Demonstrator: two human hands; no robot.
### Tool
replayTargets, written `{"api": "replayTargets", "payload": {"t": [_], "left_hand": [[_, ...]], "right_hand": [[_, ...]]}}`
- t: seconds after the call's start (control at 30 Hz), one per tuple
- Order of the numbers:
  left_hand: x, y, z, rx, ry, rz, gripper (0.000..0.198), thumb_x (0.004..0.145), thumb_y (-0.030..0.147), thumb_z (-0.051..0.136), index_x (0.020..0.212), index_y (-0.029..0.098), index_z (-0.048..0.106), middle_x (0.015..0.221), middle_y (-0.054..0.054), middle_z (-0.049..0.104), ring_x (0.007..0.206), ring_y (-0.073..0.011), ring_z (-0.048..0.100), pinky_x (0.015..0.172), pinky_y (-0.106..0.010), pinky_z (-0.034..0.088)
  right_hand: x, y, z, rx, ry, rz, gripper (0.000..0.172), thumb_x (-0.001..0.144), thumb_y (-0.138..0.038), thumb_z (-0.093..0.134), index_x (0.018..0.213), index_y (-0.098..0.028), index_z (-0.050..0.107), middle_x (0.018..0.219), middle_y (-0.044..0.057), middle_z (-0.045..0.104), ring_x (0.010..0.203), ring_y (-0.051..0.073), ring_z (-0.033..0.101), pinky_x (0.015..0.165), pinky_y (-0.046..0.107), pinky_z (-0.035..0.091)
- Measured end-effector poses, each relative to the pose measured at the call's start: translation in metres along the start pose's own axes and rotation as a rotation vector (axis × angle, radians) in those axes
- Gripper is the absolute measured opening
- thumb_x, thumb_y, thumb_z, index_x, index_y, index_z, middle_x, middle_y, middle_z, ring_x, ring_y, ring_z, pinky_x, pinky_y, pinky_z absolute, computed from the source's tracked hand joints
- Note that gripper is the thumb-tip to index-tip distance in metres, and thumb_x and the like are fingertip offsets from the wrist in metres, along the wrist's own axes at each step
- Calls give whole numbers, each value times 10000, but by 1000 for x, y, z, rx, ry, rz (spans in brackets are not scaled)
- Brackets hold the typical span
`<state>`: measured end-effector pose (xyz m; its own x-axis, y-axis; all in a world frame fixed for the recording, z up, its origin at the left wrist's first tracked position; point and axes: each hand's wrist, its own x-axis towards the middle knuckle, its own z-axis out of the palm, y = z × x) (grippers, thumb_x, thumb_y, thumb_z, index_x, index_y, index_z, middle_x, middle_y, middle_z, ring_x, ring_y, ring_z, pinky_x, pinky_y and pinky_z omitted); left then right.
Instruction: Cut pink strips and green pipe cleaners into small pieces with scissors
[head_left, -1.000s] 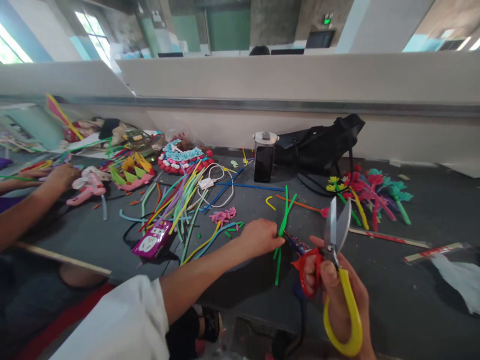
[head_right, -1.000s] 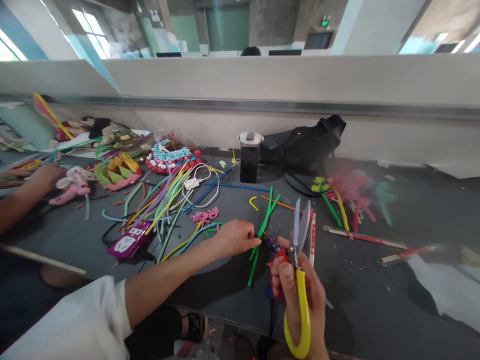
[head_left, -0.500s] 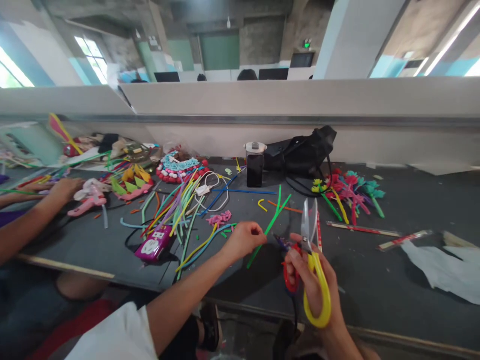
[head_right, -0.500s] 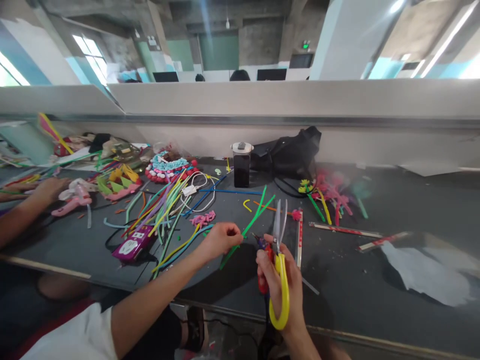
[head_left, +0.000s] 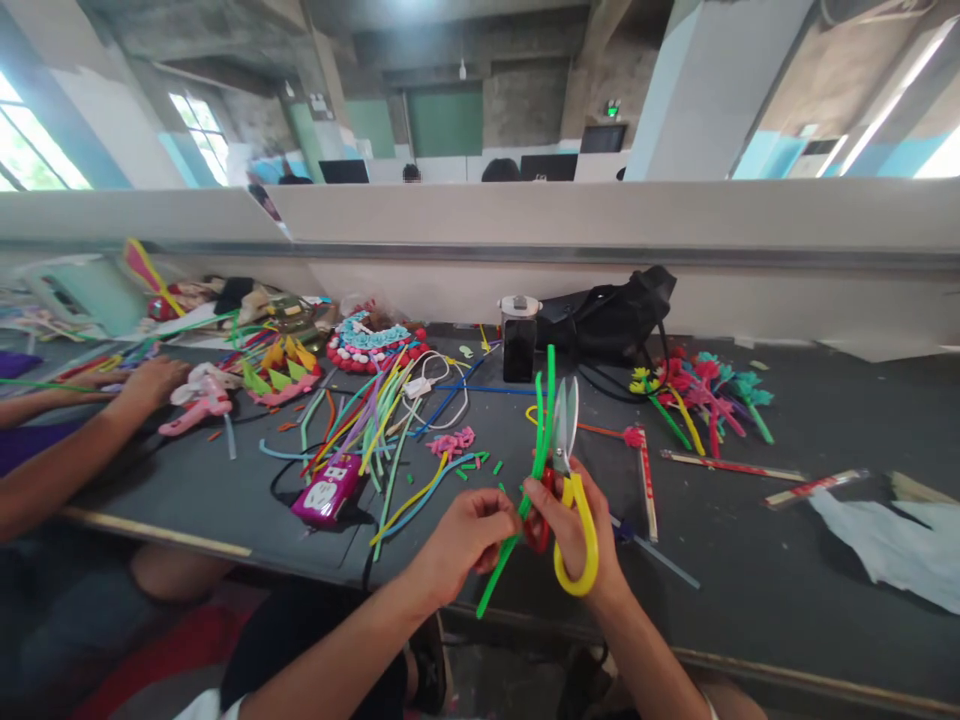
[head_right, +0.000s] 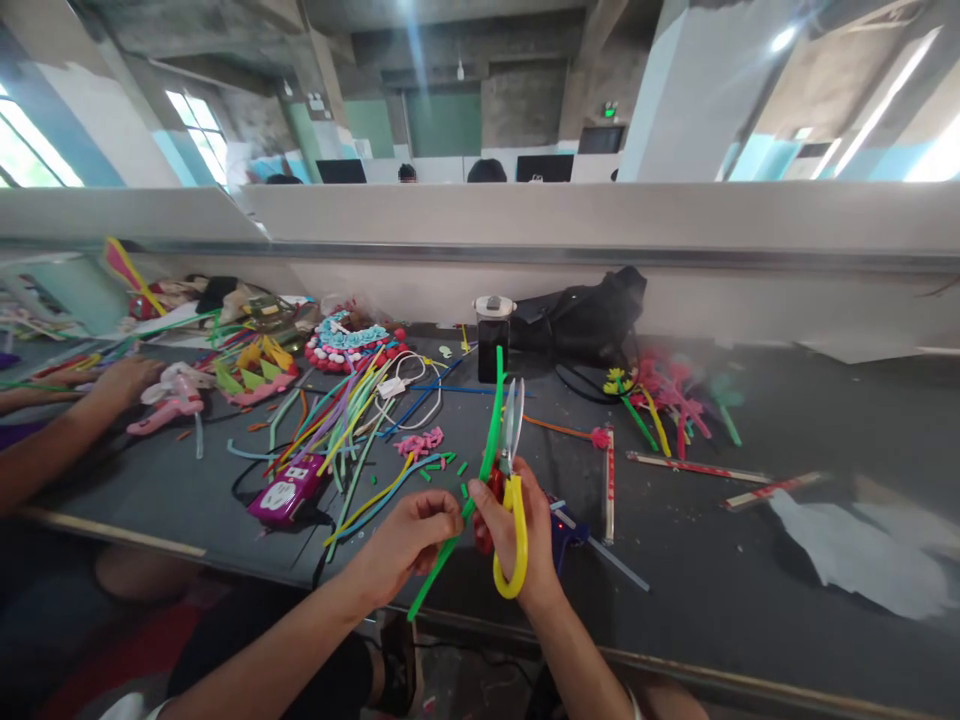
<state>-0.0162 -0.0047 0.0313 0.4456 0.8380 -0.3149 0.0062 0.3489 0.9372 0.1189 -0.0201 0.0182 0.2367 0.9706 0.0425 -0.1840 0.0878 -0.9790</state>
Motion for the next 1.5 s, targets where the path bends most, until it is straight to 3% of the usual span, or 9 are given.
{"api": "replayTargets", "payload": {"t": [0.17,0.37,0.53,0.67,0.83,1.03,1.23,1.33,1.5], "left_hand": [[-6,-18,-7,162,-24,127,355,785,496,597,727,147,565,590,35,509,420,-54,423,394,-179,283],[-15,-11,-39,186,157,183,379,810,496,579,665,148,539,518,57,449,368,-45,367,372,-184,239],[-24,13,-63,140,340,301,323,825,465,583,793,144,610,442,83,373,372,-45,284,383,-179,186],[-25,13,-63,123,324,309,319,826,465,582,788,149,607,433,86,360,369,-43,267,383,-181,175],[-23,3,-52,89,283,273,344,830,478,576,873,140,626,433,87,366,371,-45,265,381,-184,169],[-24,-1,-39,146,182,239,347,841,491,561,811,150,618,458,78,382,382,-49,295,381,-184,206],[-25,-8,-24,222,96,179,391,819,506,574,640,163,521,451,69,394,360,-42,309,374,-188,208],[-25,-10,-24,217,84,150,404,819,526,561,648,163,517,428,75,382,339,-41,288,363,-190,196],[-28,-11,-31,173,38,10,417,815,554,538,776,143,594,444,52,474,312,-51,306,333,-186,202]], "right_hand": [[-5,-2,11,-84,32,-16,316,754,-417,711,857,-209,496,550,-95,476,383,72,432,361,190,395],[-16,16,5,-484,-34,-50,385,853,-469,572,1107,-184,525,662,-7,610,500,152,574,458,244,454],[-32,29,0,-1072,-328,-129,413,811,-246,584,1223,-215,582,949,73,710,763,214,671,708,295,499],[-35,31,1,-1235,-538,-152,498,760,-171,583,1253,-244,598,1106,76,680,980,229,643,871,294,471],[-22,20,-7,-1295,-616,-163,544,781,-166,550,1324,-208,554,1150,105,654,1092,239,585,947,309,432],[-11,-3,-13,-1117,-583,-182,416,835,-261,579,1239,-183,632,1119,121,668,1067,258,575,970,377,401],[6,-14,5,-428,-401,-56,388,875,-458,555,1077,-157,692,802,36,675,716,160,593,654,256,477],[13,-12,11,-253,-314,32,366,827,-488,611,878,-148,736,655,5,611,572,111,519,511,206,410],[24,-5,5,-27,-183,165,411,766,-536,672,823,-134,738,573,-29,497,460,43,375,394,159,246]]}}
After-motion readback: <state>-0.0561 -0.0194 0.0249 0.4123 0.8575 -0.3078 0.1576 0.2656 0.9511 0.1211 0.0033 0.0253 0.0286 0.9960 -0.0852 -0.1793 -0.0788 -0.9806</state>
